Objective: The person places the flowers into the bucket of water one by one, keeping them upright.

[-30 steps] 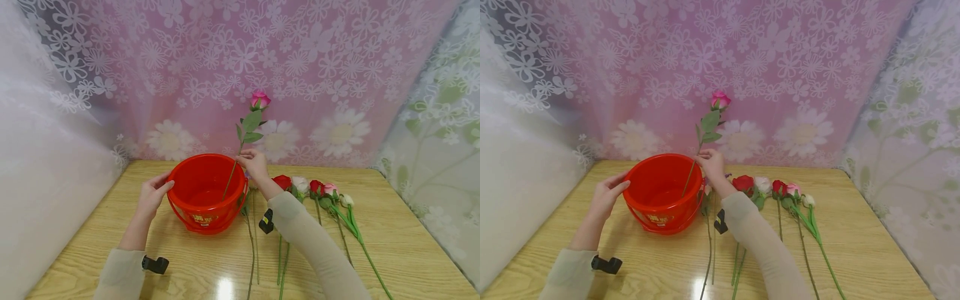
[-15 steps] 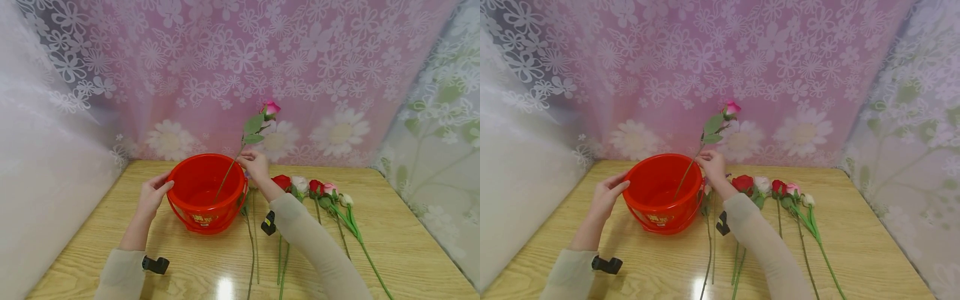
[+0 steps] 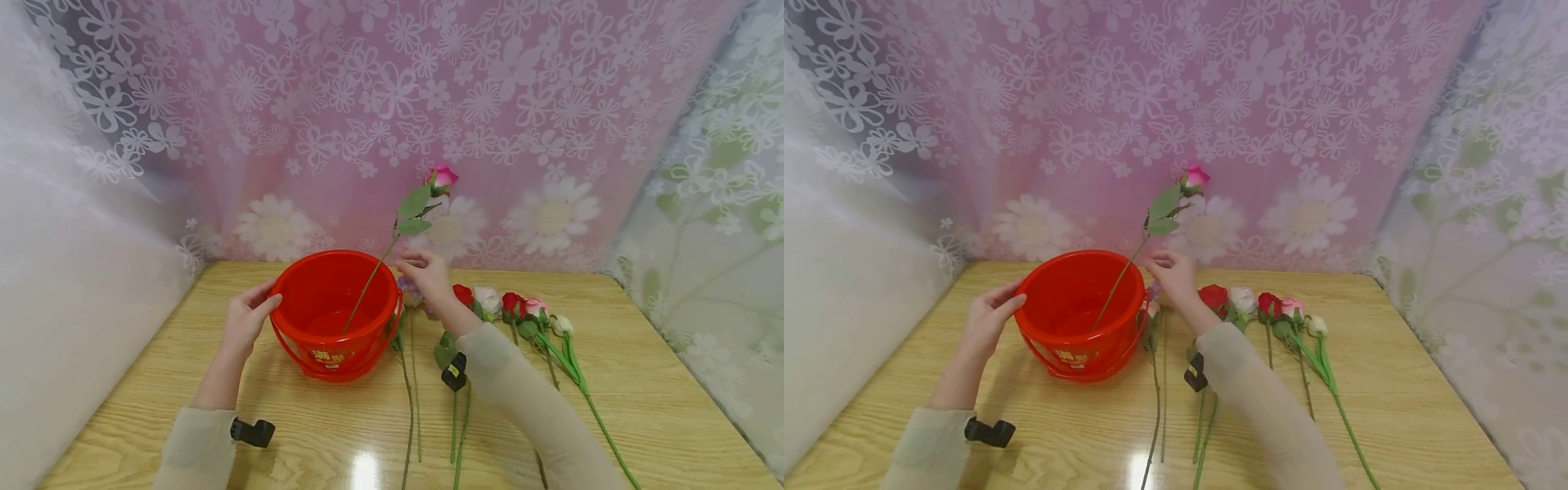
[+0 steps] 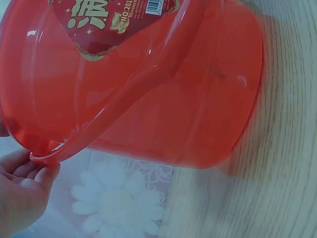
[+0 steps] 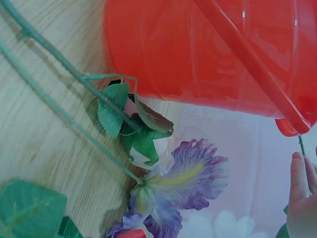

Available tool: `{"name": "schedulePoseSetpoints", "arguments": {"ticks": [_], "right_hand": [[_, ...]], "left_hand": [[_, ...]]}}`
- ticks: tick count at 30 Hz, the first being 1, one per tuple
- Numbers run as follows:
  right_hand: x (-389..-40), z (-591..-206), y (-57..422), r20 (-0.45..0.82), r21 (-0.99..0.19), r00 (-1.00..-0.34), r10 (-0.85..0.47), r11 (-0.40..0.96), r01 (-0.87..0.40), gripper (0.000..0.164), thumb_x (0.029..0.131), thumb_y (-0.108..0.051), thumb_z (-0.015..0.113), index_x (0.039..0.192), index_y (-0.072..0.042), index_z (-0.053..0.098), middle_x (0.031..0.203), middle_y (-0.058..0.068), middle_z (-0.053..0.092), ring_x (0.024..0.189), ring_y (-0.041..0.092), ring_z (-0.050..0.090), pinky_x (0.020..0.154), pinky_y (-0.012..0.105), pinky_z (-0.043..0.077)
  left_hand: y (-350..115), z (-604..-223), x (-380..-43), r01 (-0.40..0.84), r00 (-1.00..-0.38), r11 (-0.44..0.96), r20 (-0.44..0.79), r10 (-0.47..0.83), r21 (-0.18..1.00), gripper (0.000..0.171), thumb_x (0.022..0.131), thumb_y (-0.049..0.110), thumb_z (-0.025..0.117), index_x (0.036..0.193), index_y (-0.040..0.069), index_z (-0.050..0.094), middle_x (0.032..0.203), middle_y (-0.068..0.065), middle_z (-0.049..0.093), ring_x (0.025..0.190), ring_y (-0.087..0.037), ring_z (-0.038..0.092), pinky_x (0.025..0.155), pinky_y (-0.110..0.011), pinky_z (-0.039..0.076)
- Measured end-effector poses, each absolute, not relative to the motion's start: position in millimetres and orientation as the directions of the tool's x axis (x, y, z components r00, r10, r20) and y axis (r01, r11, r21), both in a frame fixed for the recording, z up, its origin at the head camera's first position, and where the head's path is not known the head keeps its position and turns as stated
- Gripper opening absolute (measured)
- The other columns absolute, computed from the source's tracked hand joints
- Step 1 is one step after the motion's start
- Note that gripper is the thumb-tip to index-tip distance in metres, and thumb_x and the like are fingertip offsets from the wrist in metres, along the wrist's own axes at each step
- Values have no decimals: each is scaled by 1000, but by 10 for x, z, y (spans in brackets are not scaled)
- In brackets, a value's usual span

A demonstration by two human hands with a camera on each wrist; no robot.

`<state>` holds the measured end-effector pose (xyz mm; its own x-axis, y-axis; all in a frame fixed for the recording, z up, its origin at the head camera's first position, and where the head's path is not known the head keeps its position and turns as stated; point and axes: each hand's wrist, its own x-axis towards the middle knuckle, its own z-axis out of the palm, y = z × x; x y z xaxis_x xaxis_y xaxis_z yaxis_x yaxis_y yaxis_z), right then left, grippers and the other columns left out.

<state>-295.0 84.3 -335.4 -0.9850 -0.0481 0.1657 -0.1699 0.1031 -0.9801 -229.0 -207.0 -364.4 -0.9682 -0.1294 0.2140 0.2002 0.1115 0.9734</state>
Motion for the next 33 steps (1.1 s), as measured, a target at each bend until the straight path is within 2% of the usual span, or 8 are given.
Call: {"name": "schedulePoseSetpoints", "arguments": {"ticks": [4, 8, 11, 13, 14, 16, 21, 33], "right_hand": [[-2894, -3362, 933, 159, -975, -985, -65, 150, -167, 29, 83, -13, 63, 108, 1, 60, 100, 15, 62, 89, 26, 60, 79, 35, 48], [-2833, -3376, 1037, 160, -965, -983, -92, 196, -176, 30, 82, -16, 64, 107, 0, 61, 100, 14, 62, 75, 19, 60, 65, 29, 50], [-2777, -3388, 1119, 165, -960, -980, -111, 209, -185, 31, 82, -16, 64, 107, 1, 60, 100, 15, 62, 75, 18, 59, 67, 34, 51], [-2736, -3399, 1173, 159, -955, -980, -116, 232, -182, 32, 82, -18, 65, 108, 0, 61, 101, 14, 61, 76, 20, 60, 71, 38, 51], [-2718, -3405, 1198, 157, -954, -980, -119, 237, -182, 32, 81, -17, 65, 108, 0, 61, 102, 15, 61, 85, 21, 60, 77, 40, 49], [-2683, -3420, 1239, 149, -952, -981, -122, 252, -176, 32, 81, -19, 65, 108, -1, 61, 102, 14, 61, 86, 23, 60, 77, 41, 48], [-2608, -3461, 1326, 128, -942, -984, -122, 295, -159, 34, 81, -21, 65, 108, -1, 61, 101, 13, 61, 90, 24, 59, 76, 35, 49], [-2405, -3507, 1671, 102, -935, -984, -143, 323, -144, 36, 84, -19, 62, 112, 4, 57, 112, 18, 52, 96, 28, 55, 79, 37, 48]], "left_hand": [[-2070, -3644, -2284, 209, -968, 101, 221, -121, 973, 41, 86, 3, 54, 124, -10, 45, 122, -27, 44, 91, -3, 54, 75, -14, 46], [-2062, -3648, -2293, 214, -967, 98, 225, -119, 972, 40, 86, 3, 54, 123, -11, 45, 121, -28, 45, 92, -5, 55, 75, -15, 47], [-2060, -3654, -2302, 218, -966, 100, 230, -120, 971, 40, 86, 3, 55, 123, -11, 45, 119, -26, 47, 91, -6, 55, 74, -16, 47], [-2063, -3660, -2306, 224, -964, 102, 235, -121, 969, 40, 86, 3, 55, 122, -11, 46, 117, -22, 50, 90, -5, 55, 74, -16, 47], [-2067, -3665, -2308, 228, -963, 102, 240, -125, 968, 40, 86, 3, 55, 122, -12, 46, 114, -19, 52, 89, -4, 56, 74, -16, 47], [-2079, -3675, -2309, 234, -961, 102, 246, -129, 967, 40, 86, 3, 56, 121, -12, 46, 109, -11, 55, 88, -2, 56, 74, -16, 47], [-2109, -3688, -2304, 244, -957, 103, 256, -137, 964, 40, 86, 5, 56, 121, -12, 47, 101, 3, 56, 87, -2, 56, 72, -15, 47], [-2081, -3670, -2310, 220, -961, 124, 237, -146, 968, 40, 86, 5, 55, 122, -11, 47, 113, -16, 52, 88, -1, 55, 73, -14, 47]]}}
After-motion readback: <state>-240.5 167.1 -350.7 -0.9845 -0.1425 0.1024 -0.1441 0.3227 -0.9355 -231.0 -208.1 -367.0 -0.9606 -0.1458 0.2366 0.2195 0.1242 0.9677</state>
